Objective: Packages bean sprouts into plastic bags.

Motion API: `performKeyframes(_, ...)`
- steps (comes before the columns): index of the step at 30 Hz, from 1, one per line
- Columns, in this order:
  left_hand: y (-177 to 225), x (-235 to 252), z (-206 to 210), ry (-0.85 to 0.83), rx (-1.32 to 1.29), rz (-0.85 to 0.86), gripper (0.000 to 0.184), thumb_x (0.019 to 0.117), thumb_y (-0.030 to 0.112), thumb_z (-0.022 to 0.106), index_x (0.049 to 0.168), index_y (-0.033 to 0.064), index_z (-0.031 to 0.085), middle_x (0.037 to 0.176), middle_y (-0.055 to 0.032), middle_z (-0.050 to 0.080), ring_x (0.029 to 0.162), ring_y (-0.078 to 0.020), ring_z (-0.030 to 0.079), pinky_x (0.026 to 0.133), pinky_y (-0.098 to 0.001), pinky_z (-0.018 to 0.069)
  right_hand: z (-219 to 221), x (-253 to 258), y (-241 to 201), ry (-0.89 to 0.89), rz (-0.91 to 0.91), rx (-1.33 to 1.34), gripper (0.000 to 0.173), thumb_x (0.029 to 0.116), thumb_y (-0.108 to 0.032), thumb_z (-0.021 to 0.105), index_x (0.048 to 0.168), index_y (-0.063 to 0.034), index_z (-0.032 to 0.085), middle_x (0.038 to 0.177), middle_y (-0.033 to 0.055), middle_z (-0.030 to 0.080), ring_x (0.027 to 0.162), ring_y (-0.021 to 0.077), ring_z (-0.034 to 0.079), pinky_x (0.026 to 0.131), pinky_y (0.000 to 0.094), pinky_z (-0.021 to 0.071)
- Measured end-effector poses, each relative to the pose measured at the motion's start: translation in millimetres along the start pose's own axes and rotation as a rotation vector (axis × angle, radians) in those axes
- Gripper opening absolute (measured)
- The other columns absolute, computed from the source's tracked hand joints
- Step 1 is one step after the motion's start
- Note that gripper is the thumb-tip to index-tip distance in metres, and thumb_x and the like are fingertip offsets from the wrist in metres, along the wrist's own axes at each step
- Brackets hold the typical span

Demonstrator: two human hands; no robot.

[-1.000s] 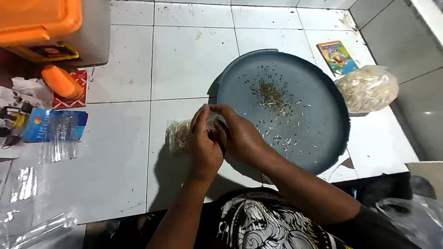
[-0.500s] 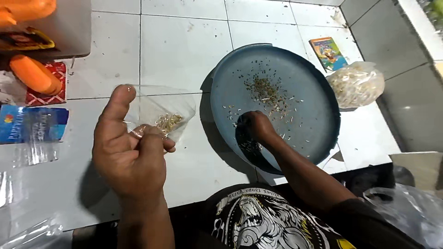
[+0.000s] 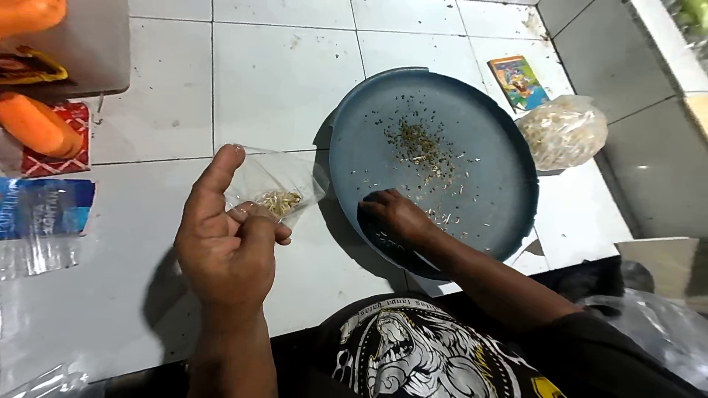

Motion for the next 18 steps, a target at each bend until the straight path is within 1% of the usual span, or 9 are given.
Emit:
performKeyframes(3, 13.2, 0.6, 6.0, -0.009, 0.001, 0.020, 0.064, 0.0886, -0.009, 0.051, 0.150, 0.0065, 0.045, 0.151, -0.0062, 0.048, 0.060, -0.0080, 0.061, 0.050, -0.0244, 0.0564, -0.8, -15.8, 10.5, 0.124, 0.063, 0.037, 0.021, 0.0975, -0.005, 0.061, 0.112, -0.0094, 0.074, 0.111, 0.0134, 0.071, 0.108, 0.0303, 0.069, 0.095, 0.0466, 0.0580)
performKeyframes(5, 23.9, 0.2, 10.8, -0.038, -0.006, 0.061, 0.065, 0.0887, -0.009, 0.052, 0.151, 0.0064, 0.043, 0.152, -0.0052, 0.048, 0.060, -0.0061, 0.060, 0.051, -0.0232, 0.0565, -9.2, -19.8, 28.4, 0.163, 0.228, 0.215, 0.018, 0.0977, -0.011, 0.063, 0.111, -0.0107, 0.076, 0.108, 0.0092, 0.073, 0.102, 0.0239, 0.071, 0.093, 0.0464, 0.0590)
performKeyframes(7, 24.0, -0.1, 20.8, -0.086, 0.020, 0.050, 0.067, 0.0884, -0.008, 0.053, 0.152, 0.0076, 0.041, 0.149, -0.0046, 0.050, 0.059, -0.0041, 0.058, 0.052, -0.0226, 0.0561, -23.8, -24.5, 46.1, 0.228, 0.392, 0.601, 0.019, 0.0975, -0.015, 0.069, 0.114, -0.0070, 0.074, 0.106, 0.0072, 0.075, 0.093, 0.0171, 0.072, 0.088, 0.0407, 0.0601)
performKeyframes(9, 8.9, -2.4, 37.4, -0.150, 0.052, -0.037, 0.069, 0.0885, -0.007, 0.055, 0.154, 0.0101, 0.041, 0.146, -0.0067, 0.053, 0.059, -0.0077, 0.060, 0.053, -0.0272, 0.0578, -44.2, -27.5, 42.9, 0.263, 0.460, 1.154, 0.022, 0.0971, -0.010, 0.069, 0.118, -0.0039, 0.069, 0.102, 0.0074, 0.072, 0.084, 0.0142, 0.069, 0.079, 0.0339, 0.0604)
performKeyframes(10, -0.9, -4.5, 47.6, -0.186, 0.077, -0.077, 0.071, 0.0877, -0.006, 0.056, 0.155, 0.0115, 0.042, 0.145, -0.0080, 0.054, 0.058, -0.0097, 0.061, 0.052, -0.0299, 0.0583, -59.1, -25.7, 33.0, 0.280, 0.435, 1.364, 0.022, 0.0965, -0.006, 0.067, 0.119, -0.0041, 0.067, 0.099, 0.0067, 0.071, 0.081, 0.0133, 0.067, 0.076, 0.0322, 0.0603)
performKeyframes(12, -15.8, -9.7, 67.7, -0.262, 0.141, -0.109, 0.072, 0.0867, -0.005, 0.057, 0.154, 0.0147, 0.044, 0.150, -0.0082, 0.050, 0.056, -0.0115, 0.060, 0.052, -0.0336, 0.0581, -91.4, -17.3, 5.0, 0.289, 0.325, 1.564, 0.022, 0.0958, -0.002, 0.065, 0.118, -0.0039, 0.066, 0.099, 0.0071, 0.070, 0.081, 0.0138, 0.068, 0.075, 0.0314, 0.0612)
performKeyframes(15, -19.0, -14.4, 82.8, -0.294, 0.199, -0.077, 0.071, 0.0851, -0.004, 0.057, 0.153, 0.0143, 0.048, 0.153, -0.0084, 0.048, 0.055, -0.0104, 0.057, 0.050, -0.0321, 0.0563, -122.4, -0.6, -41.4, 0.279, 0.177, 1.378, 0.021, 0.0956, 0.002, 0.066, 0.117, 0.0021, 0.066, 0.103, 0.0127, 0.071, 0.084, 0.0192, 0.071, 0.077, 0.0366, 0.0637)
performKeyframes(16, -17.3, -14.1, 82.0, -0.286, 0.208, -0.059, 0.070, 0.0851, -0.004, 0.057, 0.153, 0.0137, 0.048, 0.152, -0.0084, 0.049, 0.055, -0.0100, 0.056, 0.049, -0.0309, 0.0547, -127.0, 5.7, -54.6, 0.274, 0.111, 1.198, 0.020, 0.0964, 0.001, 0.066, 0.116, 0.0027, 0.067, 0.104, 0.0124, 0.073, 0.085, 0.0184, 0.073, 0.079, 0.0357, 0.0647)
performKeyframes(18, -12.7, -12.0, 73.9, -0.255, 0.225, -0.039, 0.068, 0.0864, -0.004, 0.056, 0.152, 0.0131, 0.049, 0.151, -0.0080, 0.050, 0.056, -0.0093, 0.057, 0.049, -0.0295, 0.0546, -133.5, 14.6, -78.1, 0.308, -0.017, 0.750, 0.019, 0.0990, -0.005, 0.064, 0.115, -0.0053, 0.073, 0.111, 0.0049, 0.075, 0.089, 0.0094, 0.073, 0.082, 0.0289, 0.0628)
Point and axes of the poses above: each hand's wrist, its own x-axis towards the middle knuckle, its own z-axis out of the palm, y = z × x, the point moved 8 cm from there along x, towards the middle knuckle
